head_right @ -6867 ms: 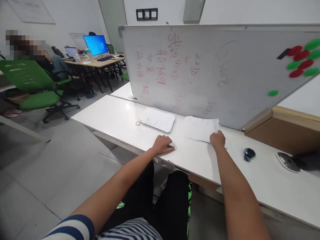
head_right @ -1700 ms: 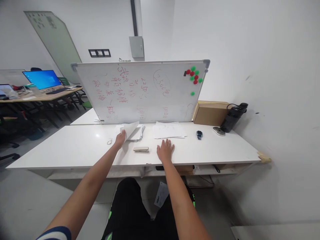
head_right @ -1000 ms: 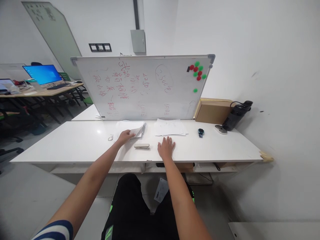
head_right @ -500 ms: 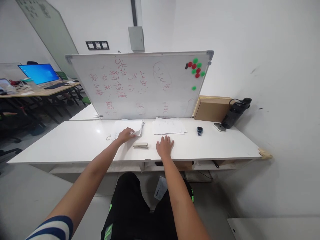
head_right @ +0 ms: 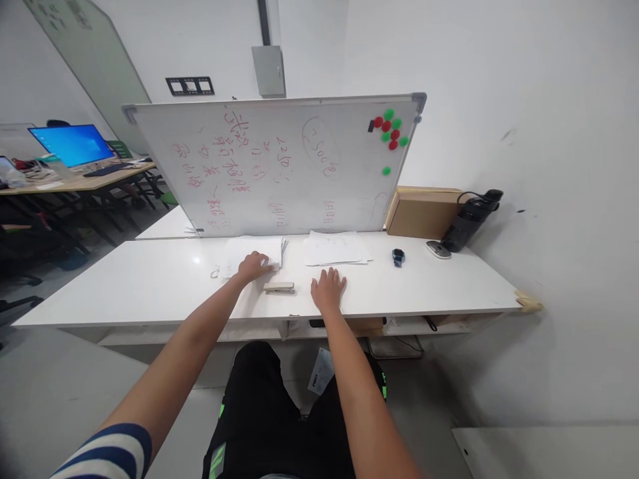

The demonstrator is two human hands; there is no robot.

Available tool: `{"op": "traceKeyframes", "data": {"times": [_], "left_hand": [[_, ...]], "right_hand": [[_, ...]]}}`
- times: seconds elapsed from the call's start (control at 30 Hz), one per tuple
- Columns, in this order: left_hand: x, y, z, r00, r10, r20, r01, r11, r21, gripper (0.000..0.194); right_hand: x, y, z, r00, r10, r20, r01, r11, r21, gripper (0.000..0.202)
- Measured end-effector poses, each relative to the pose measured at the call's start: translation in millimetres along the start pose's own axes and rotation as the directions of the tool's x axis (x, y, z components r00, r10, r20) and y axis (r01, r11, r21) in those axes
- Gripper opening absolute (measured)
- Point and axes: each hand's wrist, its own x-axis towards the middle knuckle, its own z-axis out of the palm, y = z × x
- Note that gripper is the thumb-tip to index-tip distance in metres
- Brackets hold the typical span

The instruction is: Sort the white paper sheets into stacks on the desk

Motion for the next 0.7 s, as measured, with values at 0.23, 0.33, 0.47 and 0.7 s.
{"op": "traceKeyframes", "data": {"times": [0.23, 0.33, 0.47, 0.7], "left_hand": [[-0.2, -0.6, -0.9, 0.999, -0.052, -0.005, 0.051, 0.998, -0.045, 0.046], [-2.9, 0.5, -0.3, 0.998, -0.054, -0.017, 0.054, 0.998, -0.035, 0.05], [-4.6, 2.6, 1.1, 0.998, -0.052, -0.041, 0.051, 0.999, -0.013, 0.049], [-2.9, 6.0, 0.2, 0.997, -0.029, -0.065, 0.033, 0.998, 0.054, 0.045]], "right_hand": [[0.1, 0.7, 0.3, 1.0, -0.002, -0.004, 0.002, 1.0, 0.011, 0.052], [0.7, 1.5, 1.7, 1.0, 0.0, 0.001, 0.0, 1.0, 0.021, 0.052], [1.1, 2.5, 3.7, 1.0, -0.01, -0.023, 0.01, 0.999, 0.035, 0.051], [0.2, 2.9, 4.2, 0.999, -0.02, -0.043, 0.022, 0.999, 0.046, 0.051]]}}
